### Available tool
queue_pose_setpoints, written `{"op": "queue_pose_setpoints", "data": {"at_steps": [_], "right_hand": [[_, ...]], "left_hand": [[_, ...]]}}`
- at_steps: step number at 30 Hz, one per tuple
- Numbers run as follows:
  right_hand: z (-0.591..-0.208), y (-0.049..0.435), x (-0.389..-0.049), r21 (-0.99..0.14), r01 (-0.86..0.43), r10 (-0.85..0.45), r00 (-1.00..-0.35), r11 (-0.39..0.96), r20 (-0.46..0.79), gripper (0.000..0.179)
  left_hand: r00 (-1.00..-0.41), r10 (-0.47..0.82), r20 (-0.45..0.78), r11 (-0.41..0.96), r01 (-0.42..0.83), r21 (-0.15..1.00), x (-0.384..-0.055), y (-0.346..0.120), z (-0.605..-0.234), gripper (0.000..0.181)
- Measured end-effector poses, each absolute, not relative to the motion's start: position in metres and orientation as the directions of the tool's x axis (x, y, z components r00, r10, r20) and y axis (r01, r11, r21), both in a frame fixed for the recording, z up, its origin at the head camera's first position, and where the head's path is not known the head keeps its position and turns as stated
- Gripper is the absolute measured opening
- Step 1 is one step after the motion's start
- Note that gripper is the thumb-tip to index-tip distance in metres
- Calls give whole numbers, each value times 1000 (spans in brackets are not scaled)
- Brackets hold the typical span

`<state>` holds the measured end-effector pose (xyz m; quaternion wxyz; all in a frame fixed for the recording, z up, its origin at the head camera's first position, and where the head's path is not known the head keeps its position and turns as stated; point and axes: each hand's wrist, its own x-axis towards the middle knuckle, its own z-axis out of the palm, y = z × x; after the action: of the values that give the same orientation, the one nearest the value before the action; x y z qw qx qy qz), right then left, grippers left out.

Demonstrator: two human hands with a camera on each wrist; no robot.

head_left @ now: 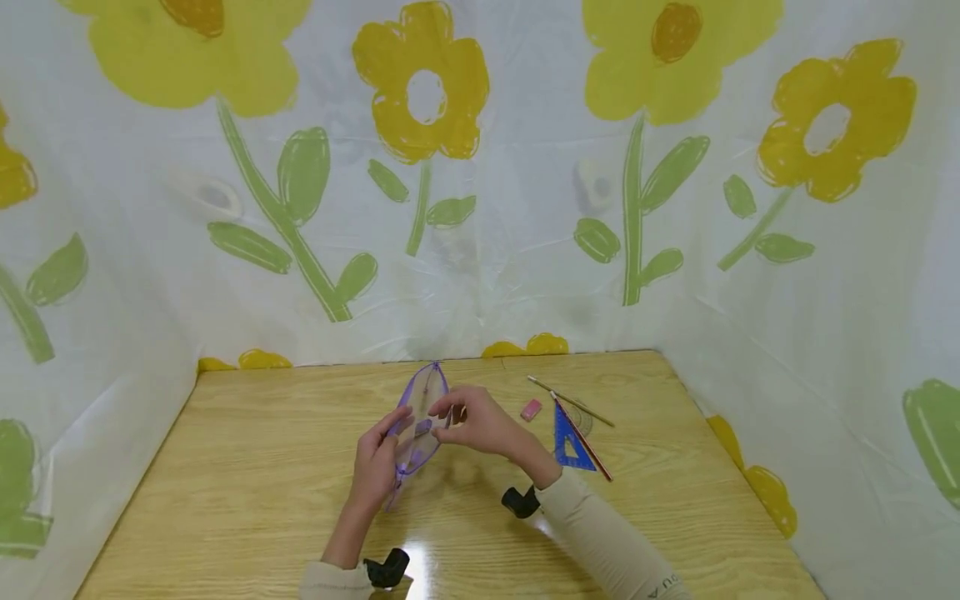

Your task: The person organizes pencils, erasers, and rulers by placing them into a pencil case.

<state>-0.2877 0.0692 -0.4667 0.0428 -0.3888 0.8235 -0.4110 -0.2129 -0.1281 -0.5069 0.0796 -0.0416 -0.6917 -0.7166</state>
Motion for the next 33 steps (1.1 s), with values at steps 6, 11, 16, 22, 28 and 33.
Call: {"op": "queue_pose_setpoints", "data": {"at_steps": [6, 11, 16, 22, 28, 33], "right_hand": [[-470, 72, -288, -729, -592, -654, -707, 343, 267, 20], [-471, 73, -285, -733, -610, -661, -688, 301, 301, 22], [-476, 78, -283, -740, -628, -665, -663, 241, 345, 22], [-487, 89, -282, -765, -601, -657, -676, 230, 334, 22], [-493, 100, -278, -779, -570, -650, -701, 263, 293, 22], [-498, 110, -275, -783, -548, -642, -720, 296, 261, 21]], "left_hand": [[-984, -58, 171, -14, 172, 985, -212, -132, -508, 49], [-986, -62, 155, -32, 157, 987, -214, -135, -508, 51], [-984, -65, 164, -36, 167, 985, -216, -137, -508, 51], [-985, -75, 153, -50, 157, 986, -214, -139, -510, 50], [-985, -76, 153, -56, 157, 986, -213, -141, -509, 50], [-986, -82, 149, -64, 154, 986, -211, -144, -510, 50]]}}
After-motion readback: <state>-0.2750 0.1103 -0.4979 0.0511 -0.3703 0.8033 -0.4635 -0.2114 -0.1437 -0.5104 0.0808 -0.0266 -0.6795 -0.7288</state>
